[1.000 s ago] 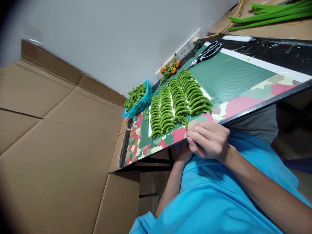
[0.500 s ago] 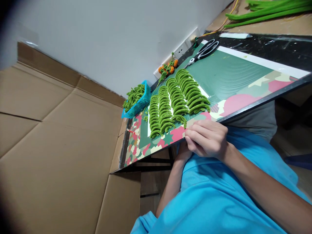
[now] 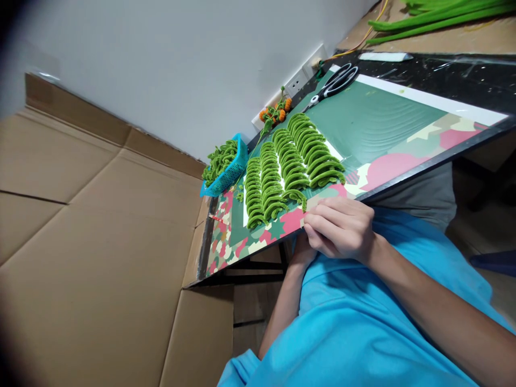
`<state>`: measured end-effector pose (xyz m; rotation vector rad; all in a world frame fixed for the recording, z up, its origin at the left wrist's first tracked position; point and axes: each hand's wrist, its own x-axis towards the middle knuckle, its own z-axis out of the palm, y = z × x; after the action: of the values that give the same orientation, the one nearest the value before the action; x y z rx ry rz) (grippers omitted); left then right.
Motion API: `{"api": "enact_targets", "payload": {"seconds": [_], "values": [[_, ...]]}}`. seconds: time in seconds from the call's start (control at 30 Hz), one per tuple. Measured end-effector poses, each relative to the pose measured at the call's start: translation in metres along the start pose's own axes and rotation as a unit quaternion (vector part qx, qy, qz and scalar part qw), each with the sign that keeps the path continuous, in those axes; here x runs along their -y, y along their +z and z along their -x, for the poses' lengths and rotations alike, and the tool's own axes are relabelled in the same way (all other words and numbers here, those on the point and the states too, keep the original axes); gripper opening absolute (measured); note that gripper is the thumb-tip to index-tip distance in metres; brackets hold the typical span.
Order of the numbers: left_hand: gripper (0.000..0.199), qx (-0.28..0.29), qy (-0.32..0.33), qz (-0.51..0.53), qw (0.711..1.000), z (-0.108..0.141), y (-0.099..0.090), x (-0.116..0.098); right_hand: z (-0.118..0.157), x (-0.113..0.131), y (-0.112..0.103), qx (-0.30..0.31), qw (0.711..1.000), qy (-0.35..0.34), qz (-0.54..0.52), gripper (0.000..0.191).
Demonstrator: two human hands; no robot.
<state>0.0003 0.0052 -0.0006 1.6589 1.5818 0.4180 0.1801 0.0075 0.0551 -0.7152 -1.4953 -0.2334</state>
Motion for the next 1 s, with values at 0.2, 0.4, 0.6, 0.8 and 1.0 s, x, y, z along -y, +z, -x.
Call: {"api": "enact_targets", "payload": {"seconds": [0.2,0.4,0.6,0.8,1.0], "values": [[0.046,0.005,-0.008,-0.005,1.0,0.0,-0.002,-0.005,0.002,0.0,0.001,-0.003,1.0,0.002,-0.002,0.006],[0.048,0.007,-0.006,-0.011,1.0,0.001,-0.003,-0.007,0.002,0.0,0.001,-0.002,1.0,0.003,-0.002,0.005],[0.044,0.007,-0.008,-0.006,1.0,0.002,-0.004,-0.012,0.002,-0.001,0.002,-0.001,1.0,0.008,-0.002,0.004],[0.037,-0.007,0.014,0.003,1.0,0.004,-0.005,-0.023,0.002,-0.001,0.002,-0.005,1.0,0.011,-0.003,0.005],[0.044,-0.015,0.02,-0.005,1.0,0.004,-0.002,-0.021,0.001,-0.001,0.001,0.001,1.0,0.01,0.0,0.004]]}}
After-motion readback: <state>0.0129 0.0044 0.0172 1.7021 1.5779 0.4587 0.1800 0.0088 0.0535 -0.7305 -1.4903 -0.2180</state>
